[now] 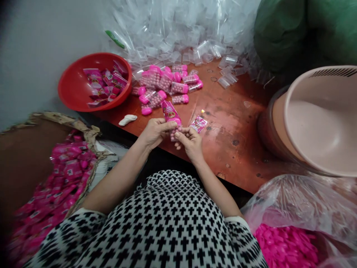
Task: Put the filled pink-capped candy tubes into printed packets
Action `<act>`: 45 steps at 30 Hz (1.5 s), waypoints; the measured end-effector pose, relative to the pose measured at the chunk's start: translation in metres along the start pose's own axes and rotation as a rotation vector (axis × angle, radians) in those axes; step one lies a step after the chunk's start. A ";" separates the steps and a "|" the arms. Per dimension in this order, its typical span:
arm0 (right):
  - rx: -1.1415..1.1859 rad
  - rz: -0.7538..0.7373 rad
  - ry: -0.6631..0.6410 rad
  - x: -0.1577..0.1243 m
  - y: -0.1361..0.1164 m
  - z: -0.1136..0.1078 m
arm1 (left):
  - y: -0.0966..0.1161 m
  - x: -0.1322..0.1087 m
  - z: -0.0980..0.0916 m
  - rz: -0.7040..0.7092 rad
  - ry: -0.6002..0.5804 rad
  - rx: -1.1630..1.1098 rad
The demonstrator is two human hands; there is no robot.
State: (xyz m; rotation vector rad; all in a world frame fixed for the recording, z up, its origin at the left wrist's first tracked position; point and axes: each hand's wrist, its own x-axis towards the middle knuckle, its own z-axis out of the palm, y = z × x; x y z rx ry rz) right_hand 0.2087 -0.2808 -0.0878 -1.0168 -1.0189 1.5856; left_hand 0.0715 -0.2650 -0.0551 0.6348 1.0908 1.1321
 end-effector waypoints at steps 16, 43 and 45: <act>0.129 0.050 0.050 0.000 0.007 -0.002 | -0.013 -0.010 0.005 0.028 -0.057 0.054; -0.112 -0.180 0.247 0.027 -0.034 -0.056 | -0.014 -0.059 -0.064 0.544 0.575 0.191; -0.135 -0.180 0.279 0.027 -0.035 -0.066 | -0.031 -0.028 -0.041 0.568 0.352 0.622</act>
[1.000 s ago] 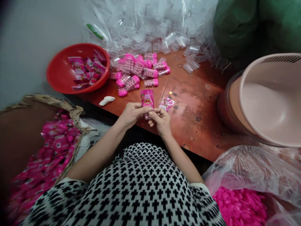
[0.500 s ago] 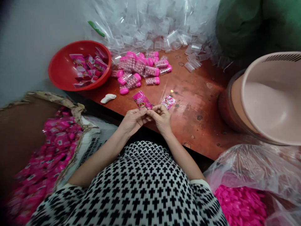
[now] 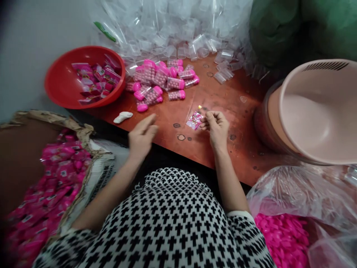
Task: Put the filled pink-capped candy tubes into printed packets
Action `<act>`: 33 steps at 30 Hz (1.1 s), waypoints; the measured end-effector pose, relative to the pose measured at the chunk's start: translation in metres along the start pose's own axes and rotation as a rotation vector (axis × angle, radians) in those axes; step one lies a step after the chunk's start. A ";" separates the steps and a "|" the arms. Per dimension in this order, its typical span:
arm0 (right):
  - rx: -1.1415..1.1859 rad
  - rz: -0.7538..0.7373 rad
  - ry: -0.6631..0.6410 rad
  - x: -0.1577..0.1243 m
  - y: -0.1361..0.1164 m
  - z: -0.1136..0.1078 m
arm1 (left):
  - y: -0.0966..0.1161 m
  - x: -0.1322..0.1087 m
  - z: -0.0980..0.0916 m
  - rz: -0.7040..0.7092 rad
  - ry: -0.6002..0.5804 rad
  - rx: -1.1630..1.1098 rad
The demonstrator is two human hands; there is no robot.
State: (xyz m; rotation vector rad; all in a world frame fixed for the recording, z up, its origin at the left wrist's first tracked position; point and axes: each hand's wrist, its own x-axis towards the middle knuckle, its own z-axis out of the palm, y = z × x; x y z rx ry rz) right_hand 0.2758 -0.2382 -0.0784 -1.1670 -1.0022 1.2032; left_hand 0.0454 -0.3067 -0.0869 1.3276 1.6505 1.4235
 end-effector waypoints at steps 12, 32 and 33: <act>-0.229 0.031 0.003 0.008 0.012 -0.014 | -0.025 0.026 0.103 0.373 -0.326 0.536; -0.996 -0.248 -0.600 0.059 -0.013 0.082 | 0.007 0.006 0.029 -0.722 -0.162 -0.778; -1.123 -0.341 -0.572 0.065 -0.010 0.094 | 0.006 0.005 0.027 -0.734 -0.094 -0.791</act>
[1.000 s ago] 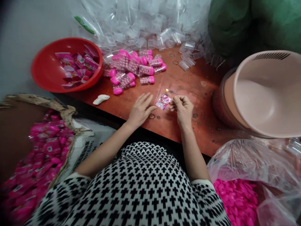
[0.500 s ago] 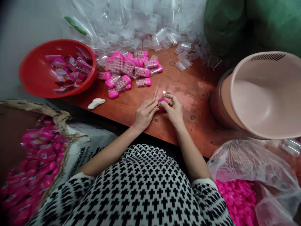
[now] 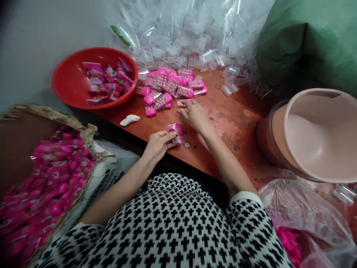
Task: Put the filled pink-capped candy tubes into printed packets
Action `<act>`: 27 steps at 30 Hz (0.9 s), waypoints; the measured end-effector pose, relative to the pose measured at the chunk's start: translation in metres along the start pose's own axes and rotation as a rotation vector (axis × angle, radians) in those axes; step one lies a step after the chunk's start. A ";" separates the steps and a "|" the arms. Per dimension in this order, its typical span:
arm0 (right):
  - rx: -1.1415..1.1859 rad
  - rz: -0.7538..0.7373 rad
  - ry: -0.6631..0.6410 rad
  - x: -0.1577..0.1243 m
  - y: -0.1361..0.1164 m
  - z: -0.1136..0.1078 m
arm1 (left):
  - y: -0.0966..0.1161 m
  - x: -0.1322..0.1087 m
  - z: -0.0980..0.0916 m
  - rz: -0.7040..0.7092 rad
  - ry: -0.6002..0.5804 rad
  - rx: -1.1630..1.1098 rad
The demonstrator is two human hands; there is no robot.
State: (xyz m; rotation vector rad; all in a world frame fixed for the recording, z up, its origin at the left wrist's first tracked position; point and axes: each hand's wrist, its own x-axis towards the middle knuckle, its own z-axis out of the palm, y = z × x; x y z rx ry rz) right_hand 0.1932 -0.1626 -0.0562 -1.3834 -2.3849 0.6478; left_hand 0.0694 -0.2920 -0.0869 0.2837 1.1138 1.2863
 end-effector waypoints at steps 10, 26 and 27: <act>-0.057 -0.298 -0.052 -0.008 0.040 0.016 | 0.022 -0.003 -0.020 0.026 0.162 -0.238; 0.259 0.201 0.165 -0.049 0.006 0.010 | 0.020 0.010 -0.004 -0.053 0.287 -0.451; 0.477 0.198 0.150 -0.060 0.002 0.012 | 0.019 0.011 -0.003 -0.062 0.282 -0.460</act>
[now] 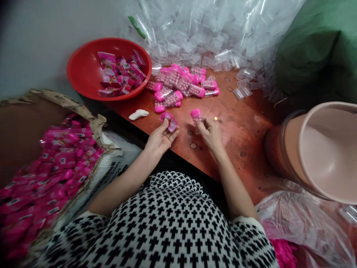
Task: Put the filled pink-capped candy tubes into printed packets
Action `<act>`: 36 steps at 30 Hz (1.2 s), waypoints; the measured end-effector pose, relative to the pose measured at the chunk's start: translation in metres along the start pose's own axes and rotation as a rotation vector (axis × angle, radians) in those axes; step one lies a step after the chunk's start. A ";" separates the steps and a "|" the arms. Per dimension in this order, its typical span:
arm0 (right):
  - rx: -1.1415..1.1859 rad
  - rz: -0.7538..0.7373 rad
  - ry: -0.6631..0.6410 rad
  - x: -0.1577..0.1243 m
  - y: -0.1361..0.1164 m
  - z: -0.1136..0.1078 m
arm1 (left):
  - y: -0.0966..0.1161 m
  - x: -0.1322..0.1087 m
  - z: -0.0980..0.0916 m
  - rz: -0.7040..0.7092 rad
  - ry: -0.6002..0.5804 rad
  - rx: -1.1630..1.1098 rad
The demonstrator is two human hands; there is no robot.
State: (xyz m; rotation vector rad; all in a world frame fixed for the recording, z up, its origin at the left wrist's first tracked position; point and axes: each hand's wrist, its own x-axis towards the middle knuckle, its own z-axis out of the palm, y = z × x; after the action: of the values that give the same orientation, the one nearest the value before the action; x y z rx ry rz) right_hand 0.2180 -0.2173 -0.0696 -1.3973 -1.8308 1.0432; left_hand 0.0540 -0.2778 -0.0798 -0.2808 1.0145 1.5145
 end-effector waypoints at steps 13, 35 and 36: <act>0.555 0.151 -0.037 -0.066 -0.007 0.038 | -0.020 -0.004 0.014 0.061 -0.105 -0.006; 0.836 0.174 -0.070 -0.061 0.001 0.041 | -0.014 -0.011 0.025 0.074 -0.411 0.438; 0.857 0.183 -0.077 -0.060 0.001 0.041 | -0.013 -0.009 0.025 0.078 -0.434 0.463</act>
State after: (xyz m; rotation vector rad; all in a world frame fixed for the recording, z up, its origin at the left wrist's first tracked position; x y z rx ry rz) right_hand 0.2005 -0.2846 -0.0915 -0.9924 -1.0621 1.7171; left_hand 0.0767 -0.2675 -0.0642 0.4026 0.9940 1.2856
